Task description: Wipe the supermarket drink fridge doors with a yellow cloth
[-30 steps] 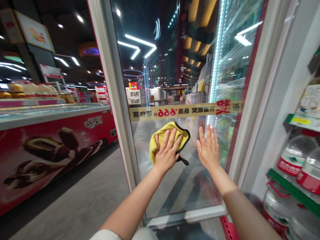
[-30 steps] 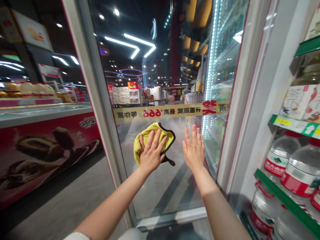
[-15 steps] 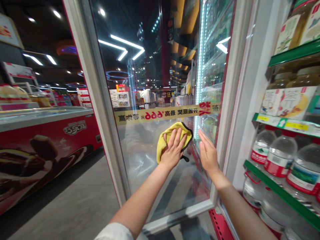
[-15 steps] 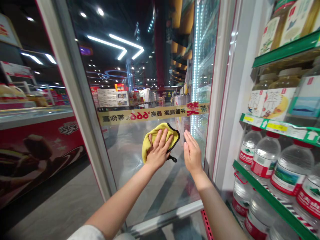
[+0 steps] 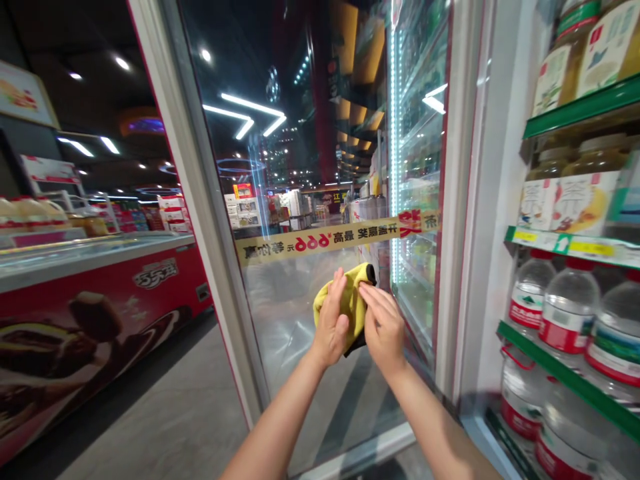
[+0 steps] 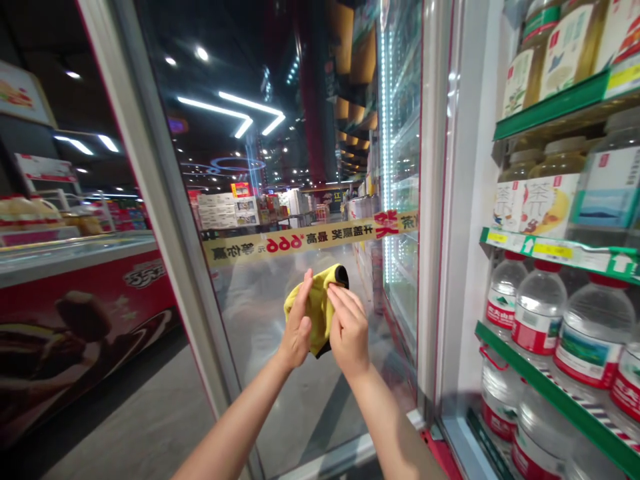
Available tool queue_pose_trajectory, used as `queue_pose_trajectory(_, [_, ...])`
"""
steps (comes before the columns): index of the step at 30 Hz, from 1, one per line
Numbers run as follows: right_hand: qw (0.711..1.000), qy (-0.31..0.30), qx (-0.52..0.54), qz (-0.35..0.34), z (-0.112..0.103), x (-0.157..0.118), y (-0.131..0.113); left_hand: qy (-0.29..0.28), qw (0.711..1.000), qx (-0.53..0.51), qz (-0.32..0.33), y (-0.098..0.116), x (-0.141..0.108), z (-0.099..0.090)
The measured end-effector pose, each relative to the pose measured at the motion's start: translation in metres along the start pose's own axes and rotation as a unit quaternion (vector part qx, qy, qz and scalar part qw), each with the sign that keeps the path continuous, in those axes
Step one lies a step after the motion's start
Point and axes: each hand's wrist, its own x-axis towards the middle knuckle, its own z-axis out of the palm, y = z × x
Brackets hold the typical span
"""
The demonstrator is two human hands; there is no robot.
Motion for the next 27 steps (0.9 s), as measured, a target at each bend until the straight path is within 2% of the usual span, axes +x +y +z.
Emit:
queue_pose_trajectory(2, [1.0, 0.016, 0.001, -0.026, 0.003, -0.004, -0.008, -0.003, 1.0, -0.028, -0.011, 0.003, 0.0, -0.001])
queue_pose_trajectory(4, [0.999, -0.004, 0.006, -0.043, 0.007, -0.01, -0.012, 0.004, 0.999, -0.048, -0.016, 0.004, 0.0, -0.002])
queue_pose_trajectory(6, [0.999, -0.033, -0.022, -0.02, 0.014, -0.019, -0.01, 0.007, 0.999, -0.04, -0.016, 0.005, 0.001, -0.007])
queue_pose_trajectory(10, [0.982, -0.112, -0.141, 0.052, 0.032, -0.043, -0.002, -0.064, 0.991, 0.119, 0.007, 0.007, -0.002, -0.029])
queue_pose_trajectory(12, [0.97, -0.14, -0.192, 0.054, 0.043, -0.053, -0.002, -0.097, 0.973, 0.21, 0.022, 0.008, -0.006, -0.046])
queue_pose_trajectory(16, [0.956, -0.144, -0.252, 0.033, 0.055, -0.052, 0.0, -0.135, 0.927, 0.341, 0.081, 0.011, -0.019, -0.081])
queue_pose_trajectory(19, [0.951, -0.15, -0.27, 0.015, 0.046, -0.046, 0.017, -0.159, 0.878, 0.431, 0.133, 0.01, -0.035, -0.105])
queue_pose_trajectory(21, [0.953, -0.114, -0.278, 0.038, 0.037, -0.051, 0.028, -0.167, 0.851, 0.477, 0.141, 0.006, -0.046, -0.117])
queue_pose_trajectory(24, [0.957, -0.05, -0.274, 0.081, 0.032, -0.069, 0.032, -0.178, 0.826, 0.513, 0.149, -0.002, -0.058, -0.122])
queue_pose_trajectory(27, [0.955, -0.108, -0.271, 0.059, 0.039, -0.078, 0.021, -0.172, 0.822, 0.517, 0.164, -0.009, -0.058, -0.108])
